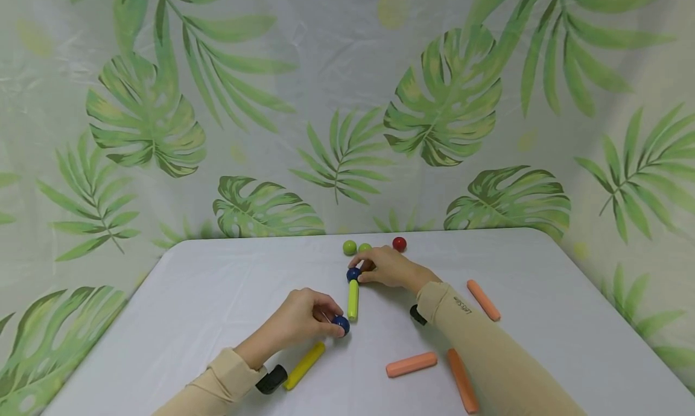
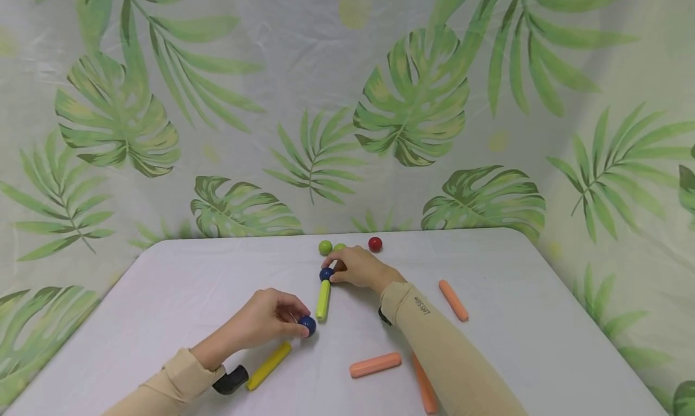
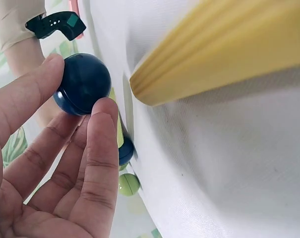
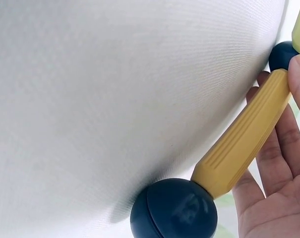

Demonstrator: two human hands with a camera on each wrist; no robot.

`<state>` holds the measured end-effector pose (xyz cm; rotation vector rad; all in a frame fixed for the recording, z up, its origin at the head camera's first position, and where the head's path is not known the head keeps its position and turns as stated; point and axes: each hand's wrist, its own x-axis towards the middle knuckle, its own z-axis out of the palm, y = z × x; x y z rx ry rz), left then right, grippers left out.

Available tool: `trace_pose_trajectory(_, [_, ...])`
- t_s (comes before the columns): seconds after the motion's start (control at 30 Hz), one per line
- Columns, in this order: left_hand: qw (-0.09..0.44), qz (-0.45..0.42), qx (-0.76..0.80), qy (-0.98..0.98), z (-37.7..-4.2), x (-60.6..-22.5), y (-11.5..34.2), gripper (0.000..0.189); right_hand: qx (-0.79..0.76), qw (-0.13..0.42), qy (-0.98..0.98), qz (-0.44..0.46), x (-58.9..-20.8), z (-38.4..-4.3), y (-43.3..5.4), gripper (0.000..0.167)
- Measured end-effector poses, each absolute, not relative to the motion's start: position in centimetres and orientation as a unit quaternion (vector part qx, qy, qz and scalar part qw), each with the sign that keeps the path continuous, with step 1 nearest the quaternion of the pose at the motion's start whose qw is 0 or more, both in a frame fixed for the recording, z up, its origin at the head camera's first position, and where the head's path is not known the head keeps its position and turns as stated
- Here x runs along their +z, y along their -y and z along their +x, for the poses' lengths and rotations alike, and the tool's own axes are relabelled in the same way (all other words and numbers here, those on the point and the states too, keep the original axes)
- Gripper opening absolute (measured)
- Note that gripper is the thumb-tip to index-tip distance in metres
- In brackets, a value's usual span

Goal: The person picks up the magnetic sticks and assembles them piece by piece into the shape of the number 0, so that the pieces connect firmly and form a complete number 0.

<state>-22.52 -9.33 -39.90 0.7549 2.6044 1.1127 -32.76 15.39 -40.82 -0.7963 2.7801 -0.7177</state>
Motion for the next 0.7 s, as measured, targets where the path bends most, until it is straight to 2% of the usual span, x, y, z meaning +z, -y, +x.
trace_pose_trajectory(0.7, [0.14, 0.25, 0.385, -0.877, -22.7, -40.2, 8.1, 0.023, -0.237, 0.076, -0.933, -0.261, -41.0, -32.8, -15.4, 0.03])
